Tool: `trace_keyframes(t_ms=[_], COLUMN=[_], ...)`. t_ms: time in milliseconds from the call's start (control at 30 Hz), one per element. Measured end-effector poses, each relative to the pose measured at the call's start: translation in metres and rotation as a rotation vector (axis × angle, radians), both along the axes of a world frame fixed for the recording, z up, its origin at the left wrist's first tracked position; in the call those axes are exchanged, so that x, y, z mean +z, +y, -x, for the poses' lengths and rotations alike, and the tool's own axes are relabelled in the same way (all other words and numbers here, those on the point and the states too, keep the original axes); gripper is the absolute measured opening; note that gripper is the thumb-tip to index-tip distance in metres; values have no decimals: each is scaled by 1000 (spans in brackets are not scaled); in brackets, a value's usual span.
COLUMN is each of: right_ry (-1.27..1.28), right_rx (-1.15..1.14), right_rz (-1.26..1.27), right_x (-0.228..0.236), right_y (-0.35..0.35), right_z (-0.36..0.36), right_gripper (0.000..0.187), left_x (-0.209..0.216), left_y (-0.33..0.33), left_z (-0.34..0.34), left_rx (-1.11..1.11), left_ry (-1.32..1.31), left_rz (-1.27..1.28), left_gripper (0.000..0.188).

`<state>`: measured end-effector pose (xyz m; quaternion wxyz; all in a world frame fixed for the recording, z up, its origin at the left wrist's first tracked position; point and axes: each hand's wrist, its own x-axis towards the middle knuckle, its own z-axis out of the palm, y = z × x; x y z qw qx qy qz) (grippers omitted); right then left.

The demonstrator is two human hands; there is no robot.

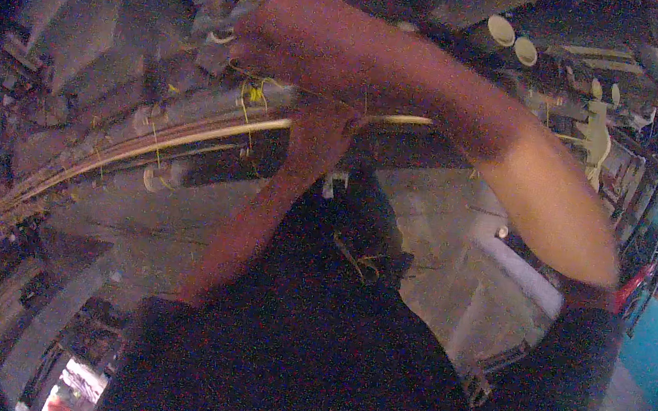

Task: The person repeatedly ties yellow string around a bundle of long thin rods resting on a wooden rack. They walk along the rack, loop the string around the rods, and pull it tight to secure the bundle at multiple points.

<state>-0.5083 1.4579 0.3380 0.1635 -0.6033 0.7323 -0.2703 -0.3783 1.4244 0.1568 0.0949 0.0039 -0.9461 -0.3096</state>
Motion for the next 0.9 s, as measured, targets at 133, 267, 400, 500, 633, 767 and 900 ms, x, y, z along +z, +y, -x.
trace_keyframes(t_ms=[133, 267, 400, 500, 633, 767, 900], right_ry=[269, -195, -291, -374, -427, -402, -108], right_rx=[-429, -598, -385, -285, -237, -258, -712], right_rz=[38, 203, -71, -246, -255, -121, 176], right_x=[-182, -160, -111, -193, -173, -163, -146], right_y=[46, 53, 109, 122, 108, 132, 168], right_z=[99, 65, -71, -158, -155, -160, -121], right_gripper=[36, 23, 12, 17, 18, 16, 20], left_x=[12, 8, 32, 28, 90, 5, 29], left_y=[16, 2, 7, 3, 7, -8, -64], left_z=[19, 15, 16, 10, 97, 136, 98], left_rx=[-63, -29, -47, -82, -41, 238, 389], left_ry=[-106, -121, -465, -274, -417, -505, -91], left_rz=[87, 84, 210, 5, -938, -880, -1136], left_gripper=[23, 23, 27, 34, 36, 27, 23])
